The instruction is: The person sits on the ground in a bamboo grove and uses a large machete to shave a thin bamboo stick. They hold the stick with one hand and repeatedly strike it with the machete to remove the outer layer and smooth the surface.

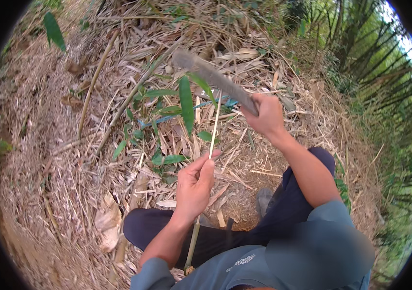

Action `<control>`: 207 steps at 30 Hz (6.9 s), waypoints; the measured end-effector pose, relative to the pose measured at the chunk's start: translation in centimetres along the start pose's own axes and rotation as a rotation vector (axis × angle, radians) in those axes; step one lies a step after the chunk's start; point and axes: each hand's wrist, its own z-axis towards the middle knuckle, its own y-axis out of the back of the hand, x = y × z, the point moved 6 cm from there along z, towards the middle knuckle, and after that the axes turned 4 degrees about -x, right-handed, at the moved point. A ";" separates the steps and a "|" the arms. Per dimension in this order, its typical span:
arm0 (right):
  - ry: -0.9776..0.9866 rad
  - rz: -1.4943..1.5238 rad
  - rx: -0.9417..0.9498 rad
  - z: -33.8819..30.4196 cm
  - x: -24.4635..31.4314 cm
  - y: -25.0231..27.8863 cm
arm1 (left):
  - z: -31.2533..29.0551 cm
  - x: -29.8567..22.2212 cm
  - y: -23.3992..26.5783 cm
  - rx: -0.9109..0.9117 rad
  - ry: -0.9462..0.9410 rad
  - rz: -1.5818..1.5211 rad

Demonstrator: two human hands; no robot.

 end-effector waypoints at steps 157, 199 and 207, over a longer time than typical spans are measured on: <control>0.145 0.075 0.007 -0.3 0.0 -2.3 | -0.5 1.8 -0.4 0.069 0.031 -0.154; 0.291 0.054 -0.070 -1.4 2.3 1.1 | -0.4 1.7 -1.7 0.085 -0.076 -0.095; 0.417 0.005 -0.055 -1.4 2.7 1.4 | -1.1 2.9 -2.0 0.109 -0.014 -0.063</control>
